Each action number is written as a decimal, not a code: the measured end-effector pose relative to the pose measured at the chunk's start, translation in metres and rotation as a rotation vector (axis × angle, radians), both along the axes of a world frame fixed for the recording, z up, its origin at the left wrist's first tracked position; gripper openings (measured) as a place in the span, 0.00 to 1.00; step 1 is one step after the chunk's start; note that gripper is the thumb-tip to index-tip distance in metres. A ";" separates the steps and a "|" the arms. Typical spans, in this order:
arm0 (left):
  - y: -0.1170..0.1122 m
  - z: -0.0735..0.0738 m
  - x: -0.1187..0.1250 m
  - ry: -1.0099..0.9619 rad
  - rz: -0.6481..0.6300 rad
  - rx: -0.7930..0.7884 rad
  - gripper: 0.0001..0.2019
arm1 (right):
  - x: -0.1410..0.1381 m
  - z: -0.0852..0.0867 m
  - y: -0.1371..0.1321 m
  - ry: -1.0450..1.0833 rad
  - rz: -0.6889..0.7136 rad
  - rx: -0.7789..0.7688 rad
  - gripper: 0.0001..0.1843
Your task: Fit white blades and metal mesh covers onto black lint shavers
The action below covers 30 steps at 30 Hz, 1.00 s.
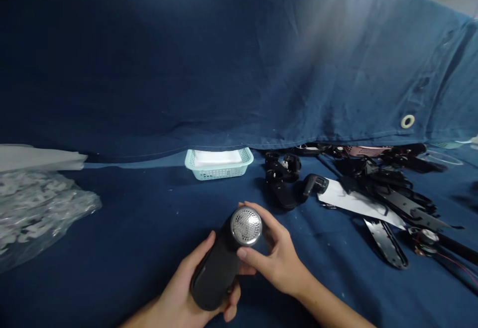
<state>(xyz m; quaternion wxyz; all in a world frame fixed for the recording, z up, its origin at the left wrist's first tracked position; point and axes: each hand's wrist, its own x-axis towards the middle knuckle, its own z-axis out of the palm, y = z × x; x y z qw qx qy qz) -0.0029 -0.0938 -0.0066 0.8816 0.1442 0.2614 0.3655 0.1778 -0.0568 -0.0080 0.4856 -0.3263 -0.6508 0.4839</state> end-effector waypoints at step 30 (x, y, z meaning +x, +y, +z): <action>-0.080 0.041 -0.078 0.727 0.275 0.798 0.41 | -0.047 0.031 -0.030 -0.125 0.121 0.411 0.32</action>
